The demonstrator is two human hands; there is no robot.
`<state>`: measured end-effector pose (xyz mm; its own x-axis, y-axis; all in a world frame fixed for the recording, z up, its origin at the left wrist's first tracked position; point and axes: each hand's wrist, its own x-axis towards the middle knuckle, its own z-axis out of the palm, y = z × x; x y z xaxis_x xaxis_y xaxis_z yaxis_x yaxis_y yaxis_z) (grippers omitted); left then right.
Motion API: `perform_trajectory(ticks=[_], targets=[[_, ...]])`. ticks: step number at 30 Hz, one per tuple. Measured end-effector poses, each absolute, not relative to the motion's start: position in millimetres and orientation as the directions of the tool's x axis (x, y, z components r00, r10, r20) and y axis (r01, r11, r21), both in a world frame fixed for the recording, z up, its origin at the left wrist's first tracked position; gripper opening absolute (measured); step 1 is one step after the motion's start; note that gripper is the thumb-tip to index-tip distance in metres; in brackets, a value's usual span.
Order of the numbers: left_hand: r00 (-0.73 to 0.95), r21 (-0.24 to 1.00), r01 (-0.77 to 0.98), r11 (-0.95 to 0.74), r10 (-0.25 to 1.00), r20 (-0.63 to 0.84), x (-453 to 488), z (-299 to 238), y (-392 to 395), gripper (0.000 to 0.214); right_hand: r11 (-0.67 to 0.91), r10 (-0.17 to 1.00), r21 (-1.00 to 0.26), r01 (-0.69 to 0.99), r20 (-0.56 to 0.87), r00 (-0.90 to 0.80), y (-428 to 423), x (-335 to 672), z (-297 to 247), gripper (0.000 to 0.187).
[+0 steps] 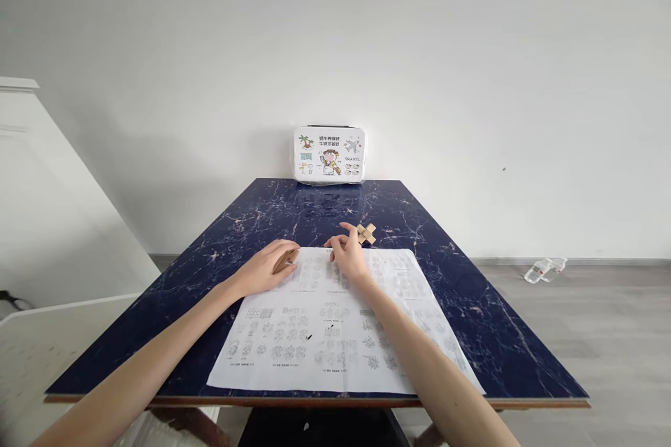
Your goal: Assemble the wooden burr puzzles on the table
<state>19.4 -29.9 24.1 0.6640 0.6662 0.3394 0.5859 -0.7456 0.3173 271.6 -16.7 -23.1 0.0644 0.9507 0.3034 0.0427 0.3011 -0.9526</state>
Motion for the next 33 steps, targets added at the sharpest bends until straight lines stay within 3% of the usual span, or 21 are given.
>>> perform_trajectory(ticks=[8, 16, 25, 33], targets=[[0.697, 0.257, 0.542, -0.8, 0.599, 0.393, 19, 19, -26, 0.029, 0.245, 0.963, -0.95, -0.195, 0.214, 0.164, -14, 275, -21, 0.073], [0.707, 0.239, 0.53, -0.813, 0.58, 0.404, 20, 21, -27, 0.026, 0.144, 0.959, -0.915, -0.377, 0.034, 0.282, -7, 283, -19, 0.071], [0.712, 0.221, 0.547, -0.807, 0.588, 0.384, 18, 18, -25, 0.024, 0.084, 0.948, -0.789, -0.608, -0.126, 0.294, -4, 289, -13, 0.073], [0.713, 0.211, 0.557, -0.803, 0.593, 0.375, 17, 17, -24, 0.024, 0.072, 0.96, -0.792, -0.606, -0.11, 0.257, -5, 293, -13, 0.059]])
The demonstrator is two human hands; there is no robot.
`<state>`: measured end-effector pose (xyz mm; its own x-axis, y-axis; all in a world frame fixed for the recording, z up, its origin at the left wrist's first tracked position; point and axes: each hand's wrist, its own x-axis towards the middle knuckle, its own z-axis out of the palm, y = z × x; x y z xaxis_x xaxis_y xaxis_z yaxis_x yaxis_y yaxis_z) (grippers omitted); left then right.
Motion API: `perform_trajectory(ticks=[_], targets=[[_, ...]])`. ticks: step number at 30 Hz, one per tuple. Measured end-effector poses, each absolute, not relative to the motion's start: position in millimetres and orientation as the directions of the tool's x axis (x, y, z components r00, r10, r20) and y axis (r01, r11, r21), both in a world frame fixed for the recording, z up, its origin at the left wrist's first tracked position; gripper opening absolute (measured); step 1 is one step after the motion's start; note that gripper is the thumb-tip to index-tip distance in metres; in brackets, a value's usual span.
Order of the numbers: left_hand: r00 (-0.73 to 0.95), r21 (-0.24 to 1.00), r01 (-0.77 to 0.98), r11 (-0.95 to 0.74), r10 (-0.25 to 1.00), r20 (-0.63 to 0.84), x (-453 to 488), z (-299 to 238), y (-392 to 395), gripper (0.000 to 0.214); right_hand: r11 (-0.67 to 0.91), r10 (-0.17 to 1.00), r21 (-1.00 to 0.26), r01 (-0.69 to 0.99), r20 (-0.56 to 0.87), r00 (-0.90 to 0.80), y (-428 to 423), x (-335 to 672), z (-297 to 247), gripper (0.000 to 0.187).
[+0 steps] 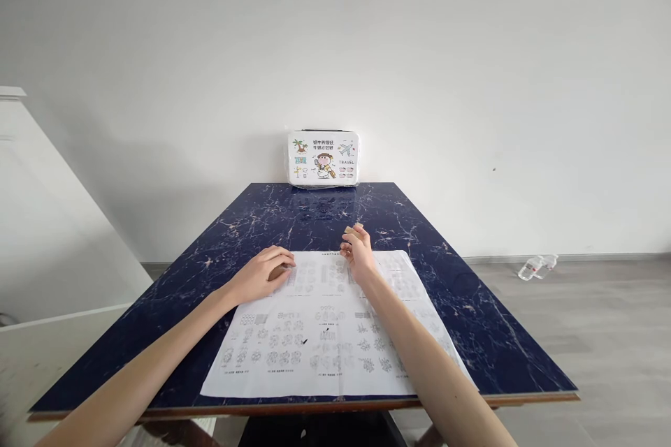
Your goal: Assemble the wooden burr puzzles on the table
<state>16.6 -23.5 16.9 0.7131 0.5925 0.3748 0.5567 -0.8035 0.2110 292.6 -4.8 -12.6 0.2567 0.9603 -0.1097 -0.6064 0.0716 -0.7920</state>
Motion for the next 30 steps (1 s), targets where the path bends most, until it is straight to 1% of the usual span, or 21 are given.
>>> perform_trajectory(ticks=[5, 8, 10, 12, 14, 17, 20, 21, 23, 26, 28, 30], targets=[[0.711, 0.204, 0.558, -0.804, 0.59, 0.382, 17, 17, -24, 0.025, 0.083, 0.972, -0.827, -0.556, -0.055, 0.228, -8, 290, -9, 0.051], [0.703, 0.211, 0.553, -0.806, 0.588, 0.4, 18, 19, -25, 0.026, 0.092, 0.99, -0.848, -0.522, 0.023, 0.138, -13, 288, -5, 0.038], [0.698, 0.23, 0.544, -0.807, 0.587, 0.411, 20, 22, -27, 0.027, 0.088, 0.996, -0.864, -0.496, 0.069, 0.056, -18, 285, -1, 0.035], [0.682, 0.273, 0.536, -0.799, 0.6, 0.418, 22, 25, -30, 0.028, 0.068, 0.995, -0.88, -0.47, 0.091, -0.027, -23, 281, 2, 0.037], [0.648, 0.348, 0.541, -0.766, 0.643, 0.409, 23, 27, -32, 0.033, 0.047, 0.986, -0.9, -0.434, 0.113, -0.127, -29, 276, 6, 0.041], [0.599, 0.465, 0.537, -0.704, 0.706, 0.376, 25, 26, -33, 0.053, 0.033, 0.955, -0.941, -0.337, 0.129, -0.268, -40, 267, 12, 0.045], [0.596, 0.526, 0.503, -0.686, 0.716, 0.363, 26, 24, -33, 0.072, 0.0, 0.903, -0.956, -0.292, 0.125, -0.411, -51, 261, 17, 0.048], [0.601, 0.539, 0.493, -0.683, 0.716, 0.357, 26, 23, -33, 0.073, -0.008, 0.886, -0.956, -0.294, 0.13, -0.445, -54, 259, 19, 0.048], [0.607, 0.556, 0.493, -0.67, 0.722, 0.332, 27, 24, -35, 0.07, -0.012, 0.851, -0.955, -0.297, 0.146, -0.504, -58, 257, 21, 0.046], [0.586, 0.582, 0.515, -0.63, 0.754, 0.297, 29, 28, -37, 0.059, 0.02, 0.824, -0.966, -0.257, 0.162, -0.543, -62, 256, 22, 0.043], [0.565, 0.648, 0.49, -0.584, 0.778, 0.274, 31, 31, -39, 0.057, 0.085, 0.846, -0.973, -0.214, 0.184, -0.5, -61, 255, 21, 0.04], [0.557, 0.728, 0.435, -0.529, 0.794, 0.245, 32, 35, -40, 0.056, 0.167, 0.879, -0.972, -0.163, 0.222, -0.422, -59, 255, 18, 0.041]])
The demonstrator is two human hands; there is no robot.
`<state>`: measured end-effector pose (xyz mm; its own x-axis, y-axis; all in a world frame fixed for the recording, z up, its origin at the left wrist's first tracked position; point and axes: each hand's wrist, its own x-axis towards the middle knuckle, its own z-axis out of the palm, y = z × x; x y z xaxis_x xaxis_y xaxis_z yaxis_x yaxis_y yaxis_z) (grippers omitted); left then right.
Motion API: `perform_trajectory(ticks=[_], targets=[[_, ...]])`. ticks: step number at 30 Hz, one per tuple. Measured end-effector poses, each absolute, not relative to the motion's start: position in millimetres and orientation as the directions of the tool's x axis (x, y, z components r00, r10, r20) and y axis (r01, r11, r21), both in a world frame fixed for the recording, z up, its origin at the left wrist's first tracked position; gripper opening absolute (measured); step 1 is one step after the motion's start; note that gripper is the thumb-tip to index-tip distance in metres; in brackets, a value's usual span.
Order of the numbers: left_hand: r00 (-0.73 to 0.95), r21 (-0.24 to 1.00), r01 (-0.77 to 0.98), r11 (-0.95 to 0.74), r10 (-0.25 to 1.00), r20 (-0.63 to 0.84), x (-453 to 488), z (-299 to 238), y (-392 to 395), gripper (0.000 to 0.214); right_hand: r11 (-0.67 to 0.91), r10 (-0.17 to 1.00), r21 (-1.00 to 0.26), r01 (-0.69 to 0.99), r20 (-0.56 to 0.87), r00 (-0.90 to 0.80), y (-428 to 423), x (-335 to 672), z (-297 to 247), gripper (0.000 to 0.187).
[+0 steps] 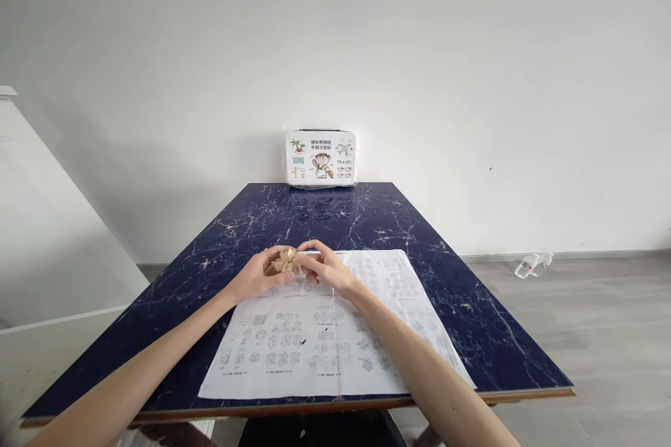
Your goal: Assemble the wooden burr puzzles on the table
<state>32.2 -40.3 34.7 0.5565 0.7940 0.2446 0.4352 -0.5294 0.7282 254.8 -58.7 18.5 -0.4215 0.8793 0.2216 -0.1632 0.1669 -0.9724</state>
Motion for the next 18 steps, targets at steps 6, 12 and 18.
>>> perform_trajectory(ticks=[6, 12, 18], targets=[[0.518, 0.775, 0.428, -0.465, 0.829, 0.211, 34, 37, -42, 0.054, 0.376, 0.879, -0.926, 0.04, 0.343, -0.333, -50, 252, 5, 0.037], [0.512, 0.793, 0.433, -0.429, 0.841, 0.176, 32, 36, -39, 0.053, 0.481, 0.857, -0.855, 0.194, 0.414, -0.306, -51, 251, 3, 0.032], [0.538, 0.766, 0.451, -0.459, 0.824, 0.177, 30, 37, -36, 0.052, 0.568, 0.822, -0.765, 0.304, 0.505, -0.262, -55, 248, 6, 0.027]])
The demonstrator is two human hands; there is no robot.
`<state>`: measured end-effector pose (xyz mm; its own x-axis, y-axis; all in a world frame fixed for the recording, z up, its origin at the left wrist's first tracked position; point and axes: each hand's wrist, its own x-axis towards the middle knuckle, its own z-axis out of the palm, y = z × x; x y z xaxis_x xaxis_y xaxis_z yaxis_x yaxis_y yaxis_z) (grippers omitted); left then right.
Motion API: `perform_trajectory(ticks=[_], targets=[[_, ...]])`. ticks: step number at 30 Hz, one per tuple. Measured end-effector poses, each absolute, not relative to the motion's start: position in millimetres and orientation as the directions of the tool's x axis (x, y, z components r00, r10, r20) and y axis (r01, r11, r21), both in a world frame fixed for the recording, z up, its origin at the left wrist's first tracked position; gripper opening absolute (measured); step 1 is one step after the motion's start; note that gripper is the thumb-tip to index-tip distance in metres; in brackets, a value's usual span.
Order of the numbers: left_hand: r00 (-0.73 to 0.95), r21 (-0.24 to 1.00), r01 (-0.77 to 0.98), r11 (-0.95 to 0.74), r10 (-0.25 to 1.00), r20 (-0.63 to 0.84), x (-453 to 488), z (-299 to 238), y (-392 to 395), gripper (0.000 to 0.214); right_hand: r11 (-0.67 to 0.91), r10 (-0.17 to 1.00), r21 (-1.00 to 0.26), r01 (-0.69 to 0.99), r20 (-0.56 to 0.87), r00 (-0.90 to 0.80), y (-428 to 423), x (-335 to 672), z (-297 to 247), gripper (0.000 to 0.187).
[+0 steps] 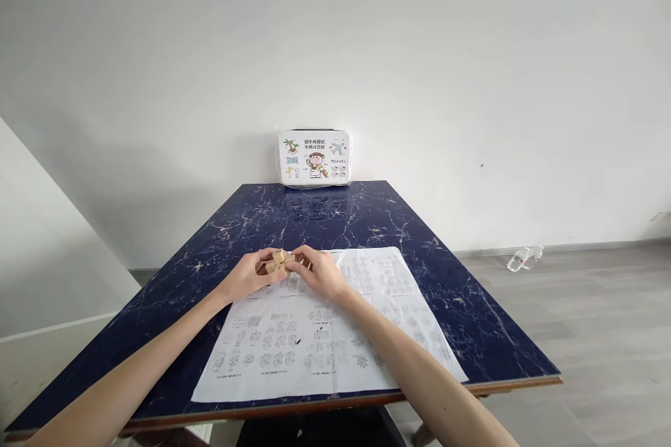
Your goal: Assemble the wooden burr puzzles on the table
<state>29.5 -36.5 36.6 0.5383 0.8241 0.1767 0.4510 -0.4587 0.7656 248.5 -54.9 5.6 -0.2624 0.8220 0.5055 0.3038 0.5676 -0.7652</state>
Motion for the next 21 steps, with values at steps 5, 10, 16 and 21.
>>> perform_trajectory(ticks=[5, 10, 16, 21], targets=[[0.515, 0.686, 0.493, -0.535, 0.815, 0.266, 31.0, 34.6, -38.8, 0.055, 0.537, 0.842, -0.792, 0.292, 0.484, -0.238, -55.7, 247.3, 5.7, 0.028], [0.454, 0.628, 0.542, -0.558, 0.824, 0.34, 33.5, 34.0, -41.8, 0.059, 0.526, 0.848, -0.812, 0.255, 0.476, -0.234, -54.2, 246.9, 6.0, 0.031], [0.453, 0.641, 0.553, -0.532, 0.838, 0.305, 30.5, 34.1, -38.9, 0.063, 0.549, 0.832, -0.805, 0.227, 0.499, -0.241, -56.4, 246.2, 9.4, 0.028], [0.5, 0.679, 0.517, -0.522, 0.828, 0.255, 26.9, 36.4, -36.6, 0.059, 0.574, 0.814, -0.785, 0.233, 0.515, -0.27, -59.9, 246.8, 11.8, 0.028]])
